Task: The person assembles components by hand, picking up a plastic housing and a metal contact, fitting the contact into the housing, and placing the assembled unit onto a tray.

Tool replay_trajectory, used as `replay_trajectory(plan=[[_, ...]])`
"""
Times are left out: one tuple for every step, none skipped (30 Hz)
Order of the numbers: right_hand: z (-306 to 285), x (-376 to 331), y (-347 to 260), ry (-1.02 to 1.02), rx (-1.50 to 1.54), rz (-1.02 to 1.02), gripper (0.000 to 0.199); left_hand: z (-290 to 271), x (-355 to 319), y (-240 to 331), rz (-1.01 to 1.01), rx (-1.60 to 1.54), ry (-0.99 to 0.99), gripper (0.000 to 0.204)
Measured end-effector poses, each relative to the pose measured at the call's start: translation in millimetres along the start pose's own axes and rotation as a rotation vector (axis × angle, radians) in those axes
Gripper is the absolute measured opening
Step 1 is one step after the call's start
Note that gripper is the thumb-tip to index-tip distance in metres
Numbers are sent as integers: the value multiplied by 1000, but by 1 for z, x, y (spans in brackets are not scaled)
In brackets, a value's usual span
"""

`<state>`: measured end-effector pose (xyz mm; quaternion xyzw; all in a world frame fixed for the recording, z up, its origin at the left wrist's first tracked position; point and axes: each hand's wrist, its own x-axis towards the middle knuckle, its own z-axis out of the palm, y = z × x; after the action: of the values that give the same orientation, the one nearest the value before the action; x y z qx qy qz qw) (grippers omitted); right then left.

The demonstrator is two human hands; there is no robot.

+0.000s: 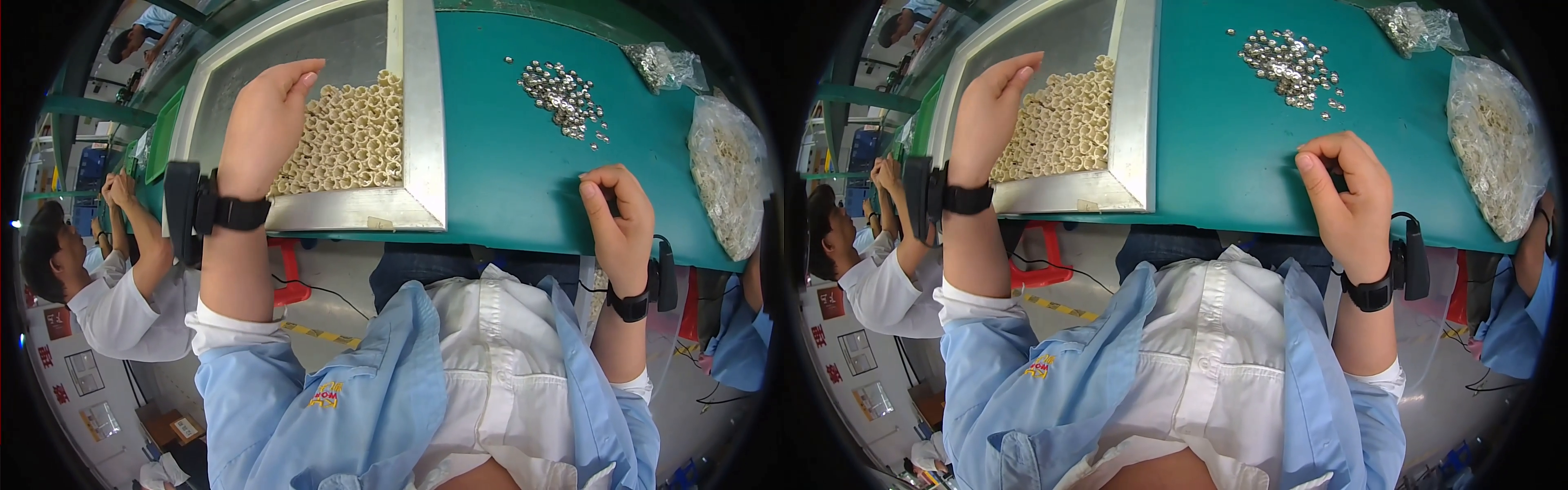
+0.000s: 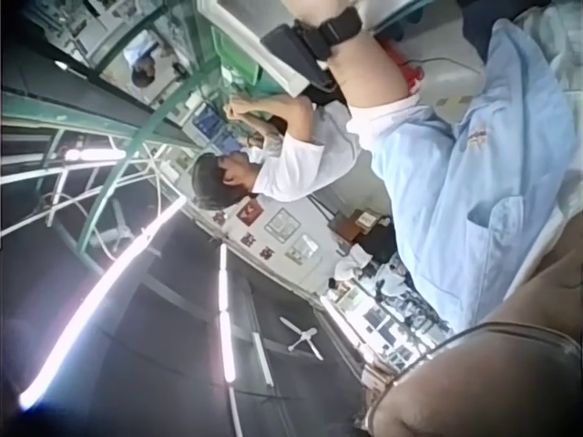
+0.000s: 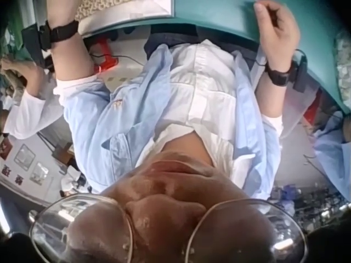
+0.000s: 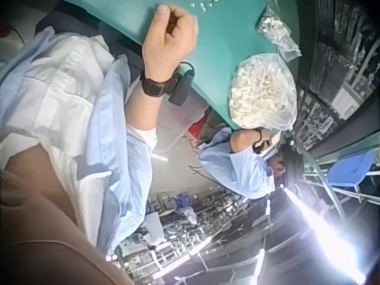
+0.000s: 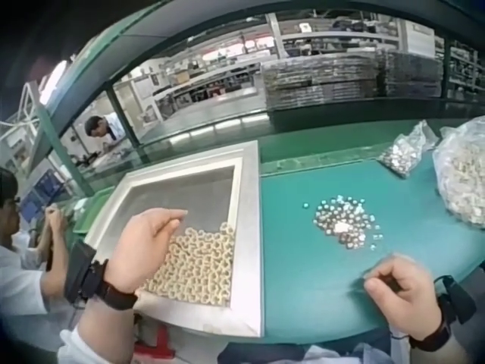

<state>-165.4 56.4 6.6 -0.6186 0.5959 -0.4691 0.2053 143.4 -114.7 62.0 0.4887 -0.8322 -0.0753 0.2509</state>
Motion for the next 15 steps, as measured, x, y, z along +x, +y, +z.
replay_trajectory(plan=[[-2,0,0,1,-3,-6,9,-3,-4,17,24,-75,32,22],[-4,-2,0,7,-18,-1,9,-1,-9,32,52,-163,56,21],[-4,-4,0,20,-48,15,9,1,-15,48,67,-195,47,21],[-4,-5,1,46,21,36,9,4,-23,68,118,-271,39,20],[-3,-6,2,75,86,50,9,8,-33,85,172,-349,38,18],[-9,-6,5,106,147,61,9,15,-45,102,197,-412,2,18],[-19,-5,8,131,106,68,9,21,-53,119,226,-469,-30,19],[-26,0,12,216,25,45,10,27,-60,130,285,-521,-80,20],[-35,7,16,298,-56,18,11,36,-64,140,343,-571,-127,21],[-43,15,22,378,-138,-7,12,49,-66,148,361,-600,-125,21],[-59,23,31,428,-274,-6,14,61,-69,154,363,-643,-145,20],[-84,30,42,479,-413,-3,16,72,-71,158,368,-689,-168,19],[-111,35,58,481,-558,-25,18,82,-70,158,384,-712,-163,19],[-140,38,76,482,-701,-43,20,93,-65,158,386,-669,-128,18],[-163,44,89,489,-724,-43,20,104,-60,156,382,-626,-93,17]])
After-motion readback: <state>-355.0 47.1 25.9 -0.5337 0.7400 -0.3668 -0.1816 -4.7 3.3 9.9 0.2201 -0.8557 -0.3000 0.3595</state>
